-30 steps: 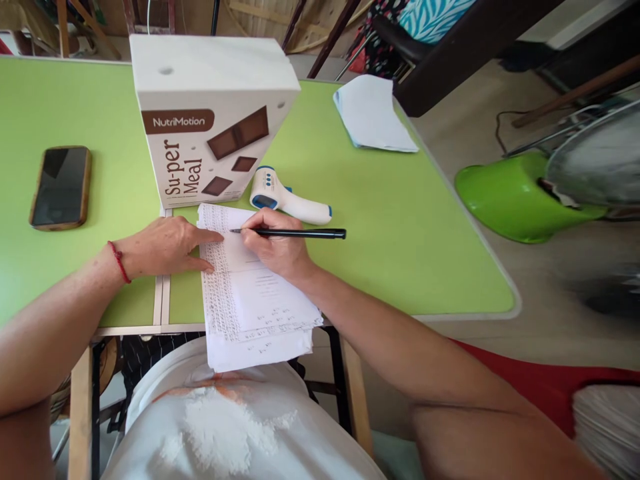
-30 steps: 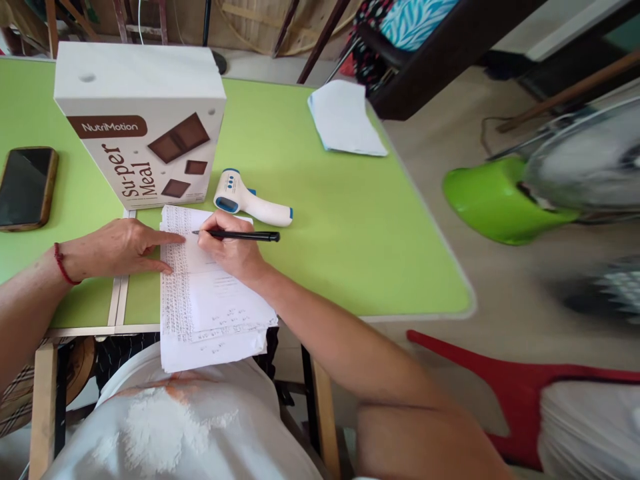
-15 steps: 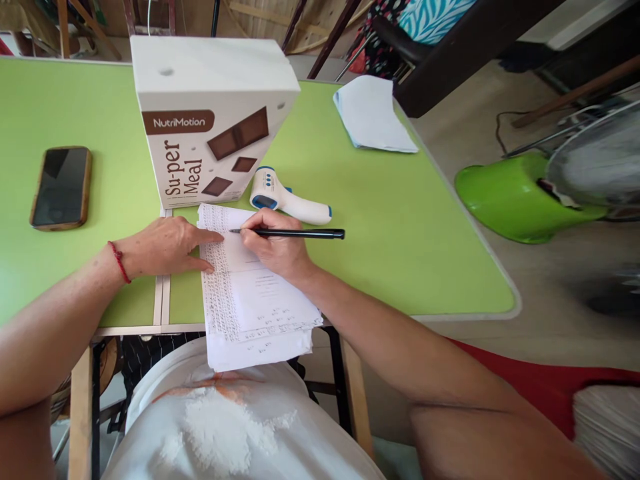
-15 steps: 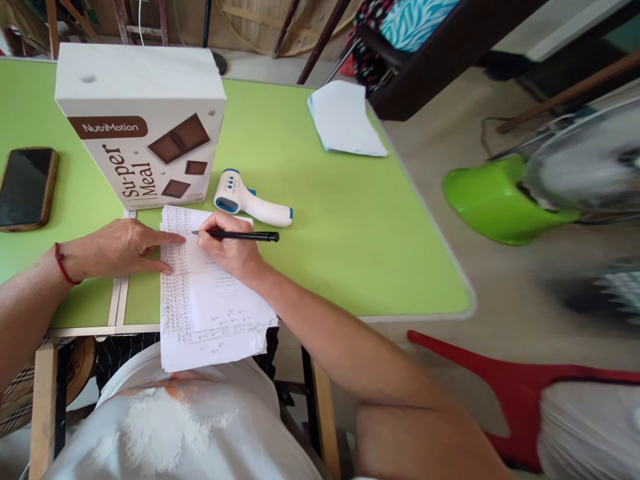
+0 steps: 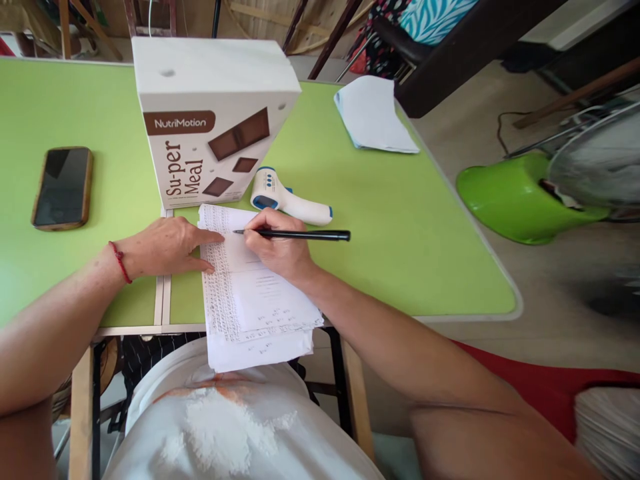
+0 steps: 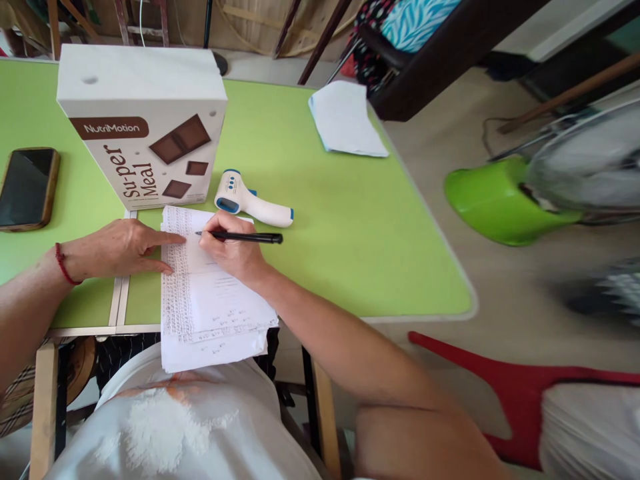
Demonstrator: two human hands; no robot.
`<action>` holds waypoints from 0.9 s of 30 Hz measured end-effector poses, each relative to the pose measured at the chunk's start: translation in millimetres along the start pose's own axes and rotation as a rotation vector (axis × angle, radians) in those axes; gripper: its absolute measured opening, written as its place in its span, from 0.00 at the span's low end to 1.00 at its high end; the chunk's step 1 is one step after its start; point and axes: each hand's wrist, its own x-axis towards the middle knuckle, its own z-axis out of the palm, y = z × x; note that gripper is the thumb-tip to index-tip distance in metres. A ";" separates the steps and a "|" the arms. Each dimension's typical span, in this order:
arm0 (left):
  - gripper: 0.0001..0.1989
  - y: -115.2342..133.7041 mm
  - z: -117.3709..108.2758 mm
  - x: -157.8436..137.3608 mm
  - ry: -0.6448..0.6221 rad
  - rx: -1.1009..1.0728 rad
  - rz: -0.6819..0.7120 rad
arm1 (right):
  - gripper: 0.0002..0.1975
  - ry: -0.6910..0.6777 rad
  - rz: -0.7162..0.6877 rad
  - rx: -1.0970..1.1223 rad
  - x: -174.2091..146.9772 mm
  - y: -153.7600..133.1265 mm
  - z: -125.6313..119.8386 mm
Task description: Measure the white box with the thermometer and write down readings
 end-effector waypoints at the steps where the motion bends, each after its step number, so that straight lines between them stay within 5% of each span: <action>1: 0.24 0.1 -0.2 0.0 -0.001 0.005 -0.002 | 0.05 0.038 -0.017 -0.032 -0.6 -0.9 -1.2; 7: 0.24 2.8 -2.1 -1.4 -0.017 0.027 -0.008 | 0.03 0.247 -0.211 -0.217 -0.9 -15.1 -16.3; 16: 0.21 -2.7 2.0 -2.5 0.056 -0.007 0.042 | 0.09 -0.168 -0.313 -0.765 -5.3 -21.4 -61.7; 19: 0.13 -1.6 -1.6 -7.8 0.315 -0.115 0.008 | 0.09 -0.286 -0.244 -0.828 -9.5 -11.2 -68.9; 23: 0.21 -7.3 -9.4 -15.5 0.828 -0.077 -0.260 | 0.09 -0.320 -0.164 -0.834 -15.3 1.8 -69.0; 27: 0.31 -23.6 -13.0 -11.2 0.718 -0.075 -0.195 | 0.10 -0.335 -0.214 -0.853 -13.2 6.9 -73.9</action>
